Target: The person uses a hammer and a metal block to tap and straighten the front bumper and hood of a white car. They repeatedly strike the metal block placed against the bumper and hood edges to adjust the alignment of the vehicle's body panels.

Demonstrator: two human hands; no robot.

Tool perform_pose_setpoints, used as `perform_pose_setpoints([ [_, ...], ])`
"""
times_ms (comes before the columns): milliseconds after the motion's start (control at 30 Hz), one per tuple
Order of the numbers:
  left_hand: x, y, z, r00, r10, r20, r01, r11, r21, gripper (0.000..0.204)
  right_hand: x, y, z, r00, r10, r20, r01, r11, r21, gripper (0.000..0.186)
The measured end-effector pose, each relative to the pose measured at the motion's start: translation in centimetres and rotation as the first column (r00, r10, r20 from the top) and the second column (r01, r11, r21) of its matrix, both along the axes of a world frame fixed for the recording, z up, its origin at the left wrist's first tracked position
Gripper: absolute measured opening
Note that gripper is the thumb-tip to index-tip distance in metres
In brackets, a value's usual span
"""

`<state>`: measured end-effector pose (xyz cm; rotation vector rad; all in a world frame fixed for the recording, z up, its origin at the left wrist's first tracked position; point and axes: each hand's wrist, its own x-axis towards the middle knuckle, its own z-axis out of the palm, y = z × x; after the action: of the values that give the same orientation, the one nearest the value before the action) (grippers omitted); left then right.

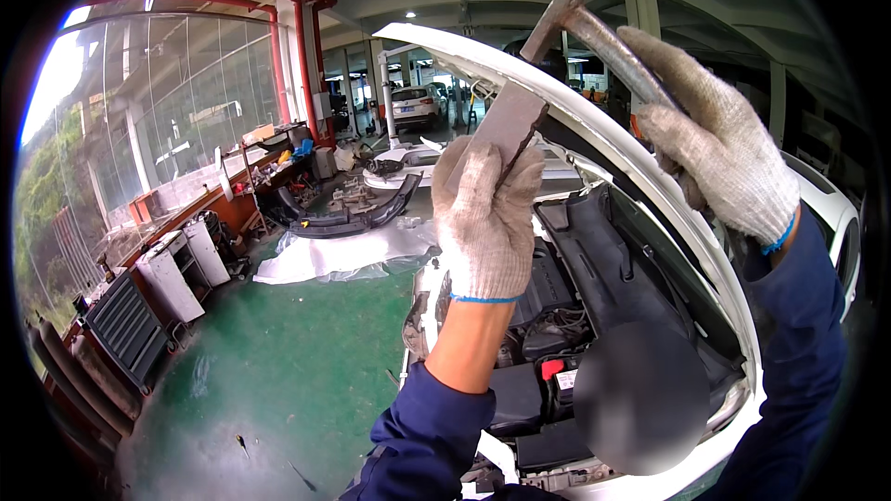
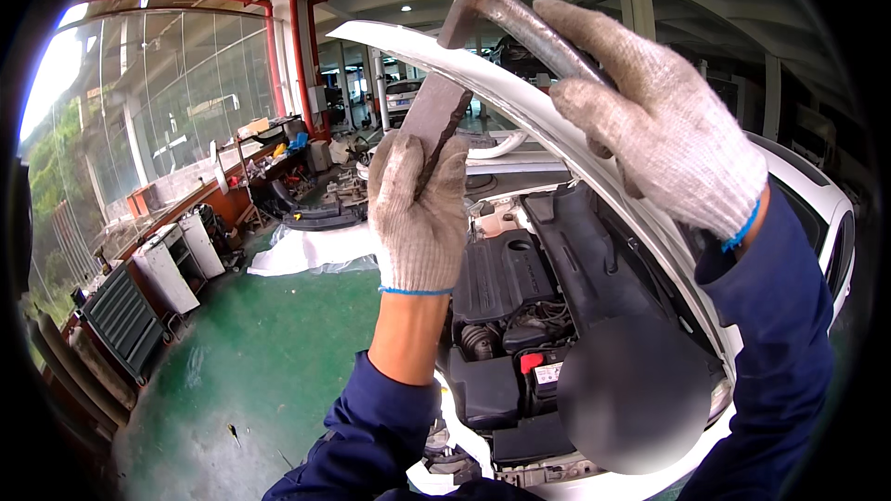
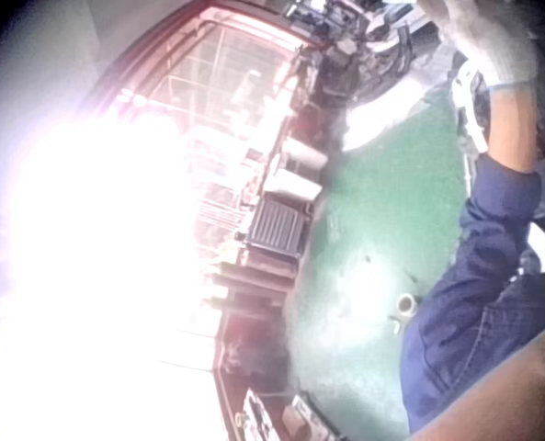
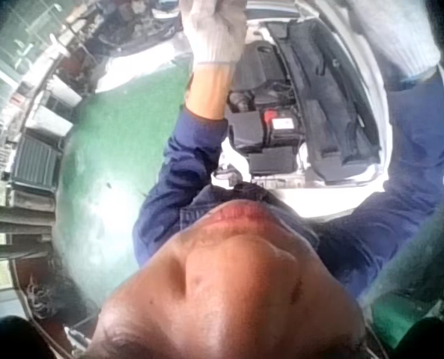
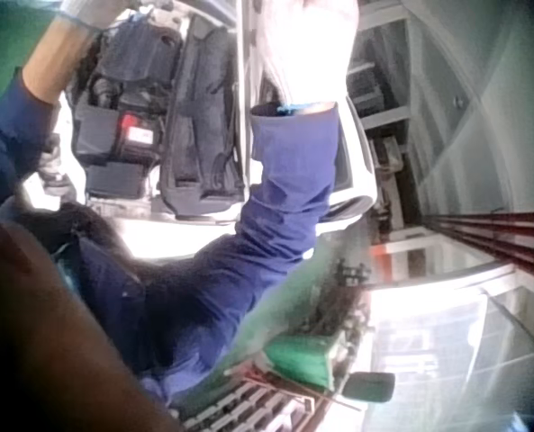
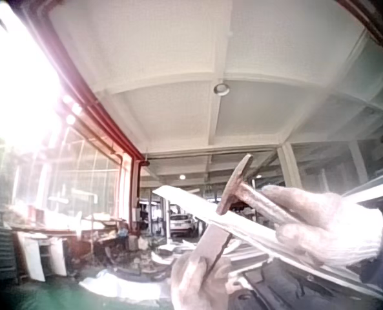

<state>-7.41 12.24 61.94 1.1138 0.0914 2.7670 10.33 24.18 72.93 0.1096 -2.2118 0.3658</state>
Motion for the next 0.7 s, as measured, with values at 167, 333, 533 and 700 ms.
perform_pose_setpoints([
  [167,-0.6,0.1,-0.5,1.0,0.022,0.002,-0.022,1.0,-0.019,0.041,0.6,-0.7,0.5,0.994,0.095,-0.059,-0.101,0.989,-0.111,0.065],
  [333,-0.6,0.7,-0.4,0.999,0.014,-0.039,-0.015,1.0,-0.014,0.037,0.7,-1.5,0.1,0.997,0.081,-0.013,-0.082,0.989,-0.12,0.071],
  [533,0.7,0.2,-0.7,1.0,-0.009,-0.015,0.008,0.999,-0.034,0.033,1.4,-1.0,-0.5,0.999,0.047,0.022,-0.042,0.983,-0.178,0.068],
  [700,1.4,0.2,-0.7,1.0,-0.016,-0.005,0.016,1.0,-0.018,0.033,2.4,-0.7,-0.5,0.997,-0.015,0.072,0.027,0.984,-0.175,0.067],
])
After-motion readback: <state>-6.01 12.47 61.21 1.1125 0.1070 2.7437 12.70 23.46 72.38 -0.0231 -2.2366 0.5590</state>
